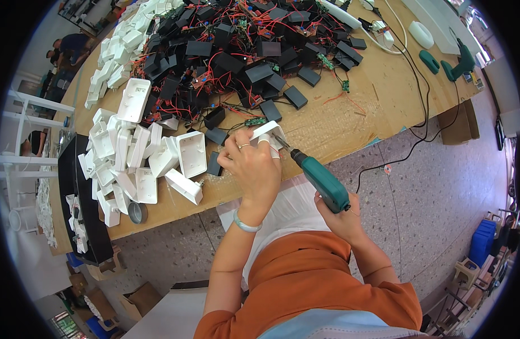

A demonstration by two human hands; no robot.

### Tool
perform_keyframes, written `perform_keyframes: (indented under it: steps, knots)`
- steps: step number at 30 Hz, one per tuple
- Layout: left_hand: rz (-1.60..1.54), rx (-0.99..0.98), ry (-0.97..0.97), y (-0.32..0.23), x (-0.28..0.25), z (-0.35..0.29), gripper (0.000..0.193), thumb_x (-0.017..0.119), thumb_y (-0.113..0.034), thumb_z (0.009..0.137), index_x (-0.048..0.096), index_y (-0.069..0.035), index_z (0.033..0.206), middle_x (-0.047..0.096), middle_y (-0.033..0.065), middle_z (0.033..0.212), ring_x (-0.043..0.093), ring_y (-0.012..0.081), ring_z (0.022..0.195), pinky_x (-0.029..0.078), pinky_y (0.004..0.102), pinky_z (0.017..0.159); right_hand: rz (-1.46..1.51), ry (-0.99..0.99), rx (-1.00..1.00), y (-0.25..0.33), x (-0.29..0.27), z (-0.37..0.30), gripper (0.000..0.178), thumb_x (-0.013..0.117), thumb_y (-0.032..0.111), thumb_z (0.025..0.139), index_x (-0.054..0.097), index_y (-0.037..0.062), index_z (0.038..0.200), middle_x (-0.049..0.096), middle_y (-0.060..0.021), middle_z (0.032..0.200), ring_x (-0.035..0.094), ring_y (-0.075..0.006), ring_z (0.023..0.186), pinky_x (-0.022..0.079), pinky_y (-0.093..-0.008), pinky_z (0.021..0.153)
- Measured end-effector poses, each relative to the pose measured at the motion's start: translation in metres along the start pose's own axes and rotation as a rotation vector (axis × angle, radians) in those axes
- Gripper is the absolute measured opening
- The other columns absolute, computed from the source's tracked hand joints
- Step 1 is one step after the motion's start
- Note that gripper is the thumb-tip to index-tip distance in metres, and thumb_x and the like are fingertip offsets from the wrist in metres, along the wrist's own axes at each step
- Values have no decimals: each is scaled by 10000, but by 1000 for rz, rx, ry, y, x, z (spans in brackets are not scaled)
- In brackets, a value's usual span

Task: The recorder is assembling electronic components by placing circuits into white plastic casings and using a soldering tool.

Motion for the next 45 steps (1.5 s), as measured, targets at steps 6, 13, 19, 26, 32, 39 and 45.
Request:
perform_keyframes:
  steps: [6,13,19,26,32,39,45]
  knots:
    - [4,0,-2,1,1,-1,206,746,-110,704,764,-69,905,558,92,1093,491,302,1092,316,456,867,19,0,35,2,-4,-1,124,701,18,866,617,10,956,500,-33,623,448,-52,573,410,-249,540]
    - [-3,-1,1,1,0,-1,209,742,-108,700,760,-62,903,561,92,1090,493,306,1091,316,453,861,96,-10,194,-15,-7,-9,117,738,67,843,637,14,869,507,-9,612,431,-62,567,398,-277,533]
    - [3,-3,9,0,1,-1,224,736,-95,686,761,-67,907,569,96,1095,493,306,1090,315,452,863,105,-16,241,-24,-5,-8,165,757,139,849,642,21,841,564,-16,635,478,-97,583,440,-316,580]
    - [-4,-2,-3,0,1,-1,228,735,-88,677,761,-70,903,569,96,1094,493,306,1087,315,451,863,212,21,313,-19,-4,-5,183,744,107,863,697,20,1017,612,0,701,528,-74,639,474,-278,632]
    - [-5,-11,-4,1,2,-2,232,740,-91,680,761,-74,910,566,95,1078,496,308,1083,313,451,856,271,51,303,-20,-3,-5,341,648,-33,874,619,8,1212,635,-2,824,513,-33,567,427,-218,518]
    - [4,-14,-2,1,3,-2,243,742,-90,679,763,-80,921,574,94,1077,496,310,1095,313,454,859,304,84,341,-15,-3,-3,338,636,-48,877,607,-2,1211,596,0,761,506,-40,558,421,-217,521]
    - [-36,-21,-14,0,3,-2,128,747,-76,643,720,-29,760,578,130,1122,494,318,1118,302,475,888,323,85,383,-6,-3,-1,327,628,-43,883,605,-3,1207,527,24,651,483,-44,538,393,-219,519]
Point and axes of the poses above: each hand's wrist, its own z-axis towards the middle knuckle, its own x-axis out of the palm, y = z × x, the point moved 5 cm from there along z, towards the middle knuckle
